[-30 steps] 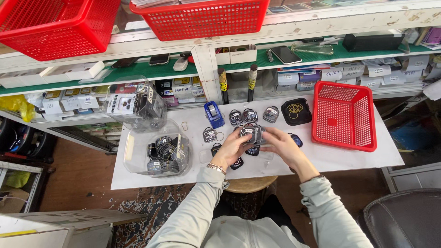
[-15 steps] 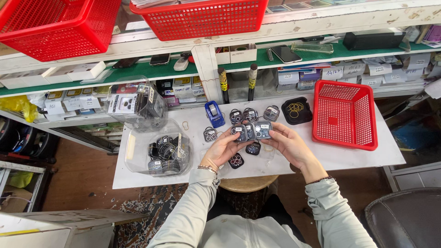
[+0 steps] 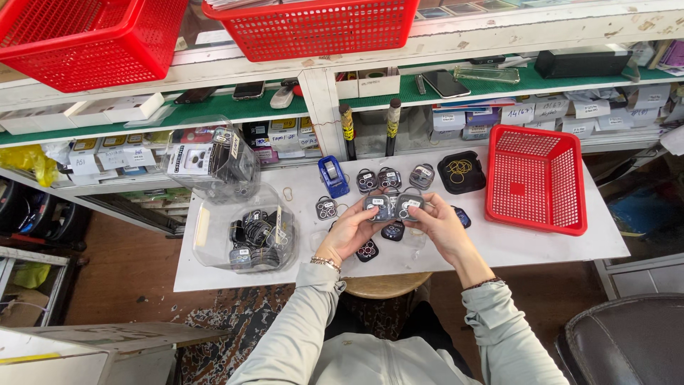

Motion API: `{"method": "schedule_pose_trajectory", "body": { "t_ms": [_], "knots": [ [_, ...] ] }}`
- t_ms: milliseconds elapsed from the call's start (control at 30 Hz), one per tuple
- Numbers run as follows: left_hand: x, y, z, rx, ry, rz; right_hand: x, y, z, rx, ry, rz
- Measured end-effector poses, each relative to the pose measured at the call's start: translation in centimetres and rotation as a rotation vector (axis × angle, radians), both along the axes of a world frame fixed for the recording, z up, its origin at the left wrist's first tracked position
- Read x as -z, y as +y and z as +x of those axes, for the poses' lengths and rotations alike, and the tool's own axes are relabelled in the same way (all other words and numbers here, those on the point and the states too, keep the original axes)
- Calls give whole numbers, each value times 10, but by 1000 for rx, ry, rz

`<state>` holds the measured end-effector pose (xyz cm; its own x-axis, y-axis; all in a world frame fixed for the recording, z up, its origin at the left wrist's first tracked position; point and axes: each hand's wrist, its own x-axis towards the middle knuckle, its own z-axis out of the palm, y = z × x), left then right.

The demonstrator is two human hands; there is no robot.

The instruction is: The person picks small round keychain devices one at a time from a clear bin on the counter, handles each with both hands, and attaches a split ring to it, placing the finished items in rows on the counter. They occasionally set items into a black pouch and rearrange the finished pieces.

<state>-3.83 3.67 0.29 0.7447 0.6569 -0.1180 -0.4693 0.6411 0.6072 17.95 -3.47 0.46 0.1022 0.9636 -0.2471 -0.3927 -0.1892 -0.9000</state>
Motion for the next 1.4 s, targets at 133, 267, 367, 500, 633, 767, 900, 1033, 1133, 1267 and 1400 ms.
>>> {"method": "schedule_pose_trajectory", "body": {
  "t_ms": [133,267,367,500,633,767,900,1033,1133,1267,1400],
  "knots": [
    [-8,-2,-10,-9,-127,-80,0,-1,12,34,74,3],
    [-7,0,-13,-26,-181,-115,-2,-4,20,26,104,8],
    [6,0,-5,-52,-150,-125,2,-4,16,36,54,-34],
    [34,-10,26,-48,156,-23,20,-5,-11,28,0,-82],
    [48,-21,40,-40,199,-110,30,-10,-13,2,24,-189],
    [45,-18,47,-14,514,-65,28,0,17,81,-164,-205],
    [38,3,24,-125,560,96,24,27,42,380,-875,-385],
    [25,32,-11,-273,522,244,23,45,43,365,-1234,-321],
    [9,43,-36,-368,525,308,20,53,35,318,-1327,-265],
    [-22,47,-72,-562,566,397,19,53,31,192,-1423,-249],
    [-45,53,-110,-790,656,415,17,52,32,148,-1537,-235]
  ]
}}
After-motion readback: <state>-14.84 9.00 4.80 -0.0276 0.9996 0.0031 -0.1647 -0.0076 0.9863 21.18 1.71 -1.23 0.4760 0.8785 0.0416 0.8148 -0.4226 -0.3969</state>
